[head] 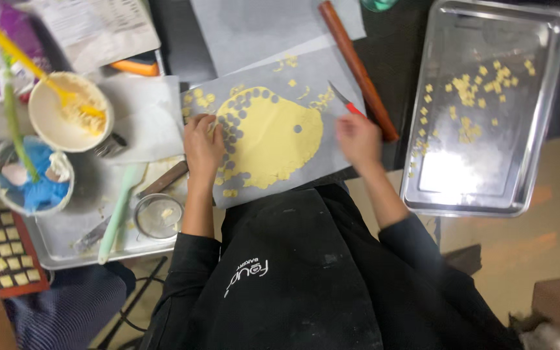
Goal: The person works at a bakery table with a sheet of rolled yellow dough covered in small cut-out shapes. They peel the cut flower and star shapes off the surrounding dough by hand and place them one at a time onto a metal baking tray, repeating this across the sheet.
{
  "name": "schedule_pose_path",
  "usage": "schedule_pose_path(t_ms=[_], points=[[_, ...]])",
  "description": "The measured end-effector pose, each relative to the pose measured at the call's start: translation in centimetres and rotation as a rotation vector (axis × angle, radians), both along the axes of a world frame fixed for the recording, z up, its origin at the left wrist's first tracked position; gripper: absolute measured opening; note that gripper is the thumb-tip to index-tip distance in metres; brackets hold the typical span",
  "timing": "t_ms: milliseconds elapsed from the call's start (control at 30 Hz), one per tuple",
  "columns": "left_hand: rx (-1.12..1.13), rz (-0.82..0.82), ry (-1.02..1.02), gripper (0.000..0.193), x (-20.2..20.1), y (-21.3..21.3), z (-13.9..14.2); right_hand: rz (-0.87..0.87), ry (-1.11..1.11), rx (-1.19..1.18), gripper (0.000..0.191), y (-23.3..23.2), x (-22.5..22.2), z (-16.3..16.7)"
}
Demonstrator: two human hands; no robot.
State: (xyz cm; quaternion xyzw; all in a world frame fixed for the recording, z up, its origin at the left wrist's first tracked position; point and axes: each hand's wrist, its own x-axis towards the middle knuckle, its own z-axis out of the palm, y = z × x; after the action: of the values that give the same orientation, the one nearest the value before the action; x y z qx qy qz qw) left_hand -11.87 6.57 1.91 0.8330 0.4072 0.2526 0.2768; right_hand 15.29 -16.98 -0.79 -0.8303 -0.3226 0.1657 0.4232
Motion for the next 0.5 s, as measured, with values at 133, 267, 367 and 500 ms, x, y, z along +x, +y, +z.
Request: schedule_pose_path(t_ms=[133, 267, 367, 500], points=[[-0.109, 0.049, -0.072, 0.018, -0.8, -1.1, -0.4, 0.484, -0.181, 0.006, 0.009, 12.4, -4.8, 0.8], [-0.156, 0.062, -0.128, 0.014, -1.7, -3.7, -0.7, 0.607, -0.271, 0.052, 0.017, 21.0, -8.3, 1.5], [-0.182, 0.082, -0.156, 0.017, -2.7, -5.8, -0.1, 0.682, -0.353, 0.060, 0.027, 23.9, -9.3, 2.1], [-0.187, 0.107, -0.168, 0.019, -3.7, -6.3, 0.7, 0.720, -0.336, 0.016, 0.019, 24.6, -9.7, 2.0]])
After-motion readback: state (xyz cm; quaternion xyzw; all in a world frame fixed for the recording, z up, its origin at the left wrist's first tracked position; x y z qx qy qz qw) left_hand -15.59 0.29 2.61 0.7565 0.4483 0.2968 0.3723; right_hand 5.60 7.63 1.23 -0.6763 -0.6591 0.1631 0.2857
